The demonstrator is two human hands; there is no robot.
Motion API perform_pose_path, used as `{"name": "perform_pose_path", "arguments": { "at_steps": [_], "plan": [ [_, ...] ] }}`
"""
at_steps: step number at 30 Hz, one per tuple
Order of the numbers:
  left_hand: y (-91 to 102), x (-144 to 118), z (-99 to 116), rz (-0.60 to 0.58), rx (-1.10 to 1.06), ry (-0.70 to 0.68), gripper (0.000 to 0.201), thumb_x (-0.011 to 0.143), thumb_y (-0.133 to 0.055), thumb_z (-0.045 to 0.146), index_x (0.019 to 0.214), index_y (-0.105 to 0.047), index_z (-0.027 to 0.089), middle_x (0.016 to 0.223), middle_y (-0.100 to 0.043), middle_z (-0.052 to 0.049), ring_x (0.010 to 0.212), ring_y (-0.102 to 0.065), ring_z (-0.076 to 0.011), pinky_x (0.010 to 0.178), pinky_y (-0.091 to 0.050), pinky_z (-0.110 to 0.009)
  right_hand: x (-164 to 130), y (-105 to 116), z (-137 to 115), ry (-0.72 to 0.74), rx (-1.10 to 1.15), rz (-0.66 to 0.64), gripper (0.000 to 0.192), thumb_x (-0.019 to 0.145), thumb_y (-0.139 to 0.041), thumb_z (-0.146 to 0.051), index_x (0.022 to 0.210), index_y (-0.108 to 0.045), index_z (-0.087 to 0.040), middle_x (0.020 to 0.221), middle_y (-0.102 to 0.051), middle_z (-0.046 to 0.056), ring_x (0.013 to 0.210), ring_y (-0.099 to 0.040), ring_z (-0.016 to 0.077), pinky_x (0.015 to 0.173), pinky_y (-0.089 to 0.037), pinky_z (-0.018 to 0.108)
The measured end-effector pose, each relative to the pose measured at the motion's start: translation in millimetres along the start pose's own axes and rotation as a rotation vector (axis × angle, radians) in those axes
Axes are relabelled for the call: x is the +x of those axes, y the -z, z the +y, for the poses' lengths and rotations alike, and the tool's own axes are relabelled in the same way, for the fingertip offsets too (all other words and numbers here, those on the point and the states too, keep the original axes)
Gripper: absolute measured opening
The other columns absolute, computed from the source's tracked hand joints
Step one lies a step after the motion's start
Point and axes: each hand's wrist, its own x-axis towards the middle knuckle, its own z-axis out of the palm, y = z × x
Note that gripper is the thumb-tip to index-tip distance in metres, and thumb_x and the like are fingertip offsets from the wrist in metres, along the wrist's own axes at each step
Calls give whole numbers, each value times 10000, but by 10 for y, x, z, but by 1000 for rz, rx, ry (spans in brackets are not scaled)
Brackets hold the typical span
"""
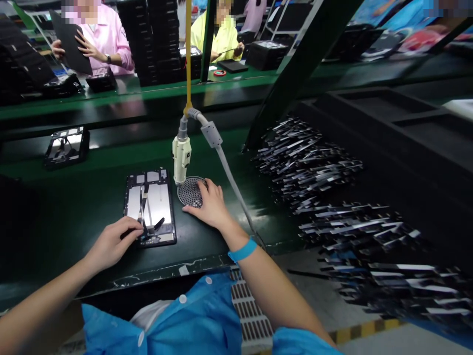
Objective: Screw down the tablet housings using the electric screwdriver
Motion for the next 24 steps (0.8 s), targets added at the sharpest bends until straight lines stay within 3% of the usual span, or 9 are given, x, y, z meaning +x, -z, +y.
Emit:
{"name": "perform_pose_path", "arguments": {
  "at_steps": [5,9,15,24],
  "plan": [
    [-147,-157,-92,47,85,-230,202,990,-606,141,1165,-693,195,1035,-711,-94,993,-657,-211,868,-578,-366,-2,-14,9,-7,16,-1,961,738,-731,-718,1481,-472,-167,1577,-379,263,1481,-365,482,1225,-281,686],
    [-188,-255,-167,14,160,-303,350,954,-666,139,1297,-638,200,1143,-693,-126,1092,-651,-243,938,-583,-422,-3,-20,21,-3,24,-5,971,737,-729,-727,1484,-467,-165,1588,-363,268,1503,-339,479,1237,-255,690],
    [-173,-255,-178,19,203,-406,377,960,-614,80,1311,-638,218,1126,-719,-117,1102,-667,-243,928,-593,-422,-17,31,21,-4,47,-55,993,749,-736,-719,1516,-414,-175,1631,-315,266,1543,-287,462,1247,-222,691],
    [-287,-336,-214,82,260,-286,329,956,-636,99,1253,-675,233,1225,-679,-121,1217,-618,-280,1057,-529,-556,42,99,-12,-14,135,-106,1143,723,-817,-603,1617,-214,-223,1661,-305,232,1572,-259,421,1247,-169,712]
  ]
}}
